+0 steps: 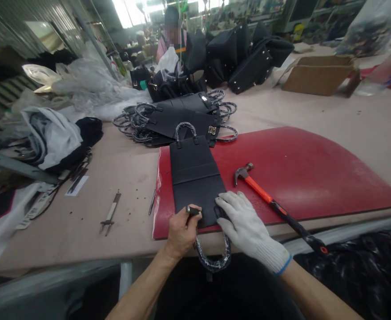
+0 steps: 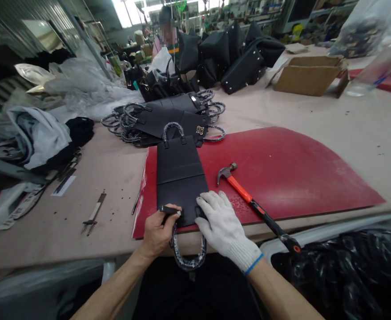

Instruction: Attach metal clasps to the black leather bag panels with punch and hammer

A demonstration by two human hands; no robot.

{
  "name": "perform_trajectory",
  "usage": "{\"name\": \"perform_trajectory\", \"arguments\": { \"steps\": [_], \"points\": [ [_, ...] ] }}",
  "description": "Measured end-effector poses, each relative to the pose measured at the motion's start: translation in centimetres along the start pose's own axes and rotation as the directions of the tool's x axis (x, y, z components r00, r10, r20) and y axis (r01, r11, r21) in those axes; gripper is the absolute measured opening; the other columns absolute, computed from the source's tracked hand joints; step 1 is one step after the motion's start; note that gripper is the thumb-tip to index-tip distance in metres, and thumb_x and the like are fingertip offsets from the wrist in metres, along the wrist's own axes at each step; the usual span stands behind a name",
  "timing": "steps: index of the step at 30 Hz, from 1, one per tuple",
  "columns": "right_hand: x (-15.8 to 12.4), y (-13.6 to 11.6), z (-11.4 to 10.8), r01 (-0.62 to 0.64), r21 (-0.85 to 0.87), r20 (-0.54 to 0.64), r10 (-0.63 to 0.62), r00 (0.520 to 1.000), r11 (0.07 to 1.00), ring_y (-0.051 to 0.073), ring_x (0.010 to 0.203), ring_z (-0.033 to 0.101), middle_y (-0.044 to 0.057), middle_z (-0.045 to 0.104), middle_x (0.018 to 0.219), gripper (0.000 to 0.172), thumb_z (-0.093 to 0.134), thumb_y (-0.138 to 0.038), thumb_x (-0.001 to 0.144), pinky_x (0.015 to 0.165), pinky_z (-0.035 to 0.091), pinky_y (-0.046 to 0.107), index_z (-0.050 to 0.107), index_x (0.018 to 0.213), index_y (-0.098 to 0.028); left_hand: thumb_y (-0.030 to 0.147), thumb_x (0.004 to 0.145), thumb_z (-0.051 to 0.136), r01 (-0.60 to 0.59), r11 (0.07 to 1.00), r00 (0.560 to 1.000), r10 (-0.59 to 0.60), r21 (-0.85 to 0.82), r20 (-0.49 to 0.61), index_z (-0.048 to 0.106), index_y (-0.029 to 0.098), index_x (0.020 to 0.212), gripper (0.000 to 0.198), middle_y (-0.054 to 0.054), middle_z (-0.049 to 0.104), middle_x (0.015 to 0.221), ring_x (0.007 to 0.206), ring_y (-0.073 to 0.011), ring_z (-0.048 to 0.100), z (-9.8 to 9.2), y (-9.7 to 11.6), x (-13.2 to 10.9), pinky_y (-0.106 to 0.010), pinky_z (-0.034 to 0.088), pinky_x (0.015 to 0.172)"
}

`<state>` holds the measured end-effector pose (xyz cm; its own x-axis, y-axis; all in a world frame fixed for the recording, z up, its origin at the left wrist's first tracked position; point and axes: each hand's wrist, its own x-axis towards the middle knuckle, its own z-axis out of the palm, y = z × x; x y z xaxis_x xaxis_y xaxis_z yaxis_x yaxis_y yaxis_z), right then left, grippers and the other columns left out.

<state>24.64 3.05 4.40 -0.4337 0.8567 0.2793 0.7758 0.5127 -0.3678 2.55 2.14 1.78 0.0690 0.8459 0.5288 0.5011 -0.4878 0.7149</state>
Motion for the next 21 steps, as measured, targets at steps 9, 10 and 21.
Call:
{"name": "perform_trajectory", "arguments": {
  "steps": [9, 10, 21],
  "points": [
    [0.09, 0.17, 0.35, 0.004, -0.011, 0.009, -0.004, 1.0, 1.0, 0.034, 0.138, 0.048, 0.016, 0.057, 0.146, 0.049, 0.058, -0.03, 0.094, 0.122, 0.03, 0.06, 0.058, 0.141, -0.014, 0.011, 0.091, 0.065, -0.069, 0.998, 0.995, 0.07, 0.005, -0.074, 0.069, 0.018, 0.105, 0.015, -0.005, 0.08, 0.096, 0.091, -0.0173, 0.079, -0.13, -0.31, -0.35, -0.026, 0.064, 0.087],
    [0.13, 0.19, 0.36, 0.003, -0.011, 0.012, -0.003, 1.0, 1.0, 0.034, 0.138, 0.048, 0.015, 0.057, 0.146, 0.05, 0.059, -0.031, 0.094, 0.122, 0.029, 0.061, 0.058, 0.141, -0.014, 0.012, 0.092, 0.065, -0.063, 0.998, 0.996, 0.064, 0.013, -0.067, 0.068, 0.017, 0.105, 0.014, -0.005, 0.08, 0.096, 0.091, -0.0176, 0.079, -0.19, -0.34, -0.33, -0.027, 0.064, 0.087],
    [0.49, -0.02, 0.51, -0.021, -0.017, 0.017, 0.021, 1.0, 1.0, 0.038, 0.137, 0.049, 0.015, 0.059, 0.145, 0.055, 0.066, -0.035, 0.085, 0.121, 0.029, 0.063, 0.061, 0.137, -0.015, 0.015, 0.095, 0.062, 0.116, 0.993, 0.992, -0.117, -0.031, -0.037, 0.07, 0.018, 0.107, 0.015, -0.006, 0.081, 0.1, 0.092, -0.0194, 0.079, -0.57, -0.24, -0.93, -0.03, 0.066, 0.086]
  ]
}}
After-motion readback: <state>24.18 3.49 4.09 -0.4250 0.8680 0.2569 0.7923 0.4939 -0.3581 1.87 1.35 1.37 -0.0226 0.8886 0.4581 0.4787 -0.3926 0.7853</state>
